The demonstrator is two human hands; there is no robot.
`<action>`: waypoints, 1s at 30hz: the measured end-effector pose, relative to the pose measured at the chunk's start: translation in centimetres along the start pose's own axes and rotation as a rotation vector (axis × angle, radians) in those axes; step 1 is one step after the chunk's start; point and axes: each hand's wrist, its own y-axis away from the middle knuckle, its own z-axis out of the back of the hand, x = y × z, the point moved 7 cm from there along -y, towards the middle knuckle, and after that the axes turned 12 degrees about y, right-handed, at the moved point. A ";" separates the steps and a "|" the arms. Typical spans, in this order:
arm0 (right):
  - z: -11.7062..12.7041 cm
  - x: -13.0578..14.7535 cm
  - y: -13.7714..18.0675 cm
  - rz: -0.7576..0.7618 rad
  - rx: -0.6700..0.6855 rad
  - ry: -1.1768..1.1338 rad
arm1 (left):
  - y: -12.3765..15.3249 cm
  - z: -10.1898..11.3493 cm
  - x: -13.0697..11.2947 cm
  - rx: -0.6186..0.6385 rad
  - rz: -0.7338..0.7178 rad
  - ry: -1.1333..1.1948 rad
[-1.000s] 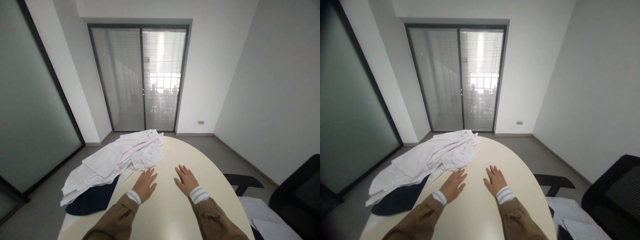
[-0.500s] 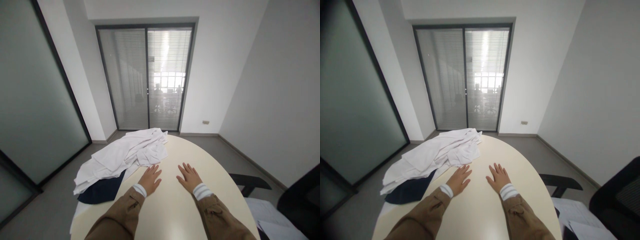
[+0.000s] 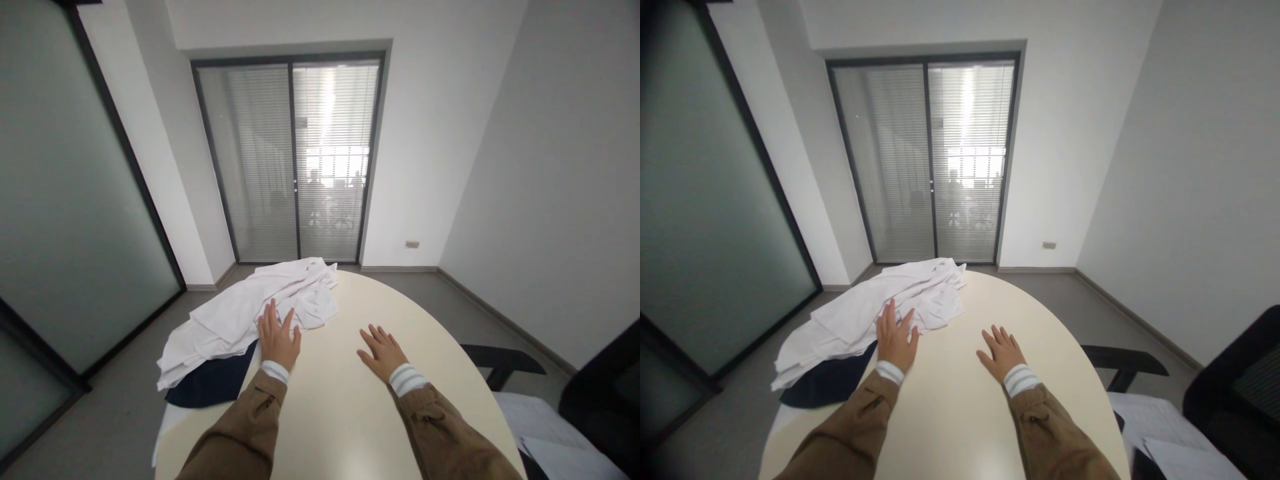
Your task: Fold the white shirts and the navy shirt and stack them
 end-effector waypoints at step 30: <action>1.9 1.9 0.5 0.080 -0.037 -0.160 | 6.8 -4.1 -8.7 0.700 0.107 1.190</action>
